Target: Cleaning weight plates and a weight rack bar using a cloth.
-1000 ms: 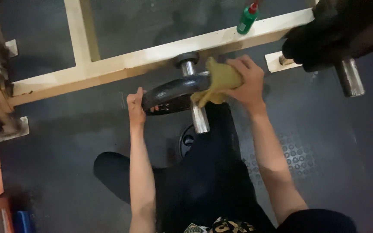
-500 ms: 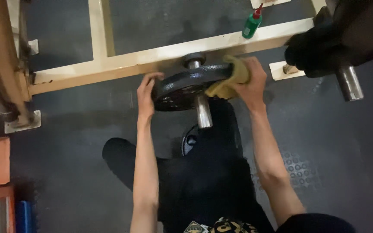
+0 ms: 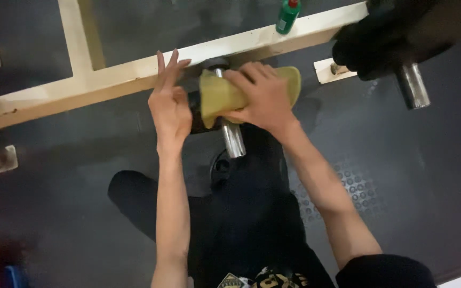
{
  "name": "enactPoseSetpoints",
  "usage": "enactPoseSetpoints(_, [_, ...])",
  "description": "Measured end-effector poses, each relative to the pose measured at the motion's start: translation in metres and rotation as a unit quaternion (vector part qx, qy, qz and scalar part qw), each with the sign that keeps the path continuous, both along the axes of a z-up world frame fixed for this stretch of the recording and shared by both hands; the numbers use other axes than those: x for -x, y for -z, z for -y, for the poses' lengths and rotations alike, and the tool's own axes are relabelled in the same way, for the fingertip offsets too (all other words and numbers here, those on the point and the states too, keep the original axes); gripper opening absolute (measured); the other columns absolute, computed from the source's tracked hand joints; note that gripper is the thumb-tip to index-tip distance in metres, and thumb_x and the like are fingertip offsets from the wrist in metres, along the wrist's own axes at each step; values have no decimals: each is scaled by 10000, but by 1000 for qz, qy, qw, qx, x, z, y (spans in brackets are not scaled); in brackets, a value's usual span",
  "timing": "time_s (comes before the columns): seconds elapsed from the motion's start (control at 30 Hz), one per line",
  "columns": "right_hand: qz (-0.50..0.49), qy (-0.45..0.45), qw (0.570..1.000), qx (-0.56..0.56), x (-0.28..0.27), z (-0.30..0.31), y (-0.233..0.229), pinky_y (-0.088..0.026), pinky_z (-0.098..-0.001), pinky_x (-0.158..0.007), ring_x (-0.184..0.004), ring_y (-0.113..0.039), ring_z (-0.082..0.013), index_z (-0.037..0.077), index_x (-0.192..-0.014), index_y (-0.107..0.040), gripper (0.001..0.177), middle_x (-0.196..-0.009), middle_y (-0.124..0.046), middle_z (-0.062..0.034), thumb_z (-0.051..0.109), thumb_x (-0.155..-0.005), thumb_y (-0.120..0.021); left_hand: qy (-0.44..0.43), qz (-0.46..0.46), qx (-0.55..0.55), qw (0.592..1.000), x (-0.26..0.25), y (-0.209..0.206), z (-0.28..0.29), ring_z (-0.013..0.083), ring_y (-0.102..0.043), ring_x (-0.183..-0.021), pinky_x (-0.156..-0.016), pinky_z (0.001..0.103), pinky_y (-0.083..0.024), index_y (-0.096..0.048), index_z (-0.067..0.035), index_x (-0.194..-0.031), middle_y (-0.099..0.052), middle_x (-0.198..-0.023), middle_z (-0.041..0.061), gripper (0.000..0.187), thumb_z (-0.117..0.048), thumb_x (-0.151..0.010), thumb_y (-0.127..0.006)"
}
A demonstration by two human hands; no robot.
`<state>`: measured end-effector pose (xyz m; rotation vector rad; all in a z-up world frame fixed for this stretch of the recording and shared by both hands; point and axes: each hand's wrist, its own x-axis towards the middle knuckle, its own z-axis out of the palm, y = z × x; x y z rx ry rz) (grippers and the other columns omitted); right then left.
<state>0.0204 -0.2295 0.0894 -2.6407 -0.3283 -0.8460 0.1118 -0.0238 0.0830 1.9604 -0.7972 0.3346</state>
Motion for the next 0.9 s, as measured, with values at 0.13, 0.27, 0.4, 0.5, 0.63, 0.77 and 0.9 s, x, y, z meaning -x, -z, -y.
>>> enactPoseSetpoints(0.13, [29, 31, 998, -41, 10, 27, 22, -525, -459, -877, -997, -656, -334, 107, -1234, -686, 675, -1081, -637, -110, 465, -731, -959, -41, 17, -34, 998, 1, 6, -3, 364, -687, -1184, -958, 450, -553, -745, -42, -1258, -745, -1182, 216, 413, -365, -1111, -533])
enactPoseSetpoints(0.27, [15, 41, 994, -96, 14, 47, 41, -539, -442, -844, -969, -670, -352, 73, -1221, -694, 668, -1071, -644, -137, 442, -726, -947, -103, -101, -29, 989, -13, 53, -25, 299, -530, -540, -579, 426, -382, -655, 30, -809, -529, -608, 217, 480, -343, -1105, -596])
enactPoseSetpoints(0.4, [21, 22, 976, -215, 16, 62, 73, -566, -400, -854, -983, -704, -317, 21, -1220, -666, 565, -1085, -650, -139, 324, -820, -926, -106, -133, 36, 985, -37, 127, -55, 183, -279, -502, -554, 408, -217, -402, 49, -644, -292, -521, 131, 668, -349, -1147, -589])
enactPoseSetpoints(0.5, [74, 26, 972, -221, 16, 72, 100, -527, -386, -828, -939, -654, -314, -14, -1151, -636, 485, -1018, -619, -160, 233, -791, -847, -103, -215, 160, 958, -41, 169, -71, 141, -373, -620, -614, 379, -308, -571, 29, -720, -412, -631, 101, 557, -358, -1118, -608])
enactPoseSetpoints(0.63, [90, 42, 950, -297, 14, 74, 124, -528, -355, -800, -887, -663, -251, -14, -1121, -647, 345, -982, -645, -143, 219, -915, -796, -99, -256, 350, 896, -55, 264, -87, 144, -604, -859, -854, 349, -469, -705, 40, -858, -639, -858, 73, 415, -313, -1071, -658])
enactPoseSetpoints(0.77, [82, 76, 933, -342, 14, 86, 158, -482, -331, -746, -809, -588, -245, -3, -1072, -644, 313, -921, -587, -119, 248, -926, -758, -159, 32, 134, 978, -60, 323, -91, 215, -576, -1024, -946, 372, -454, -665, 90, -1198, -635, -1054, 155, 413, -299, -1171, -527])
enactPoseSetpoints(0.9, [125, 95, 950, -269, 25, 71, 126, -503, -378, -946, -1066, -582, -285, 6, -1184, -650, 292, -1214, -522, -174, 210, -984, -709, -72, -332, 284, 897, -51, 304, -100, 196, -470, -739, -814, 393, -423, -627, 107, -917, -563, -819, 111, 561, -291, -1283, -481])
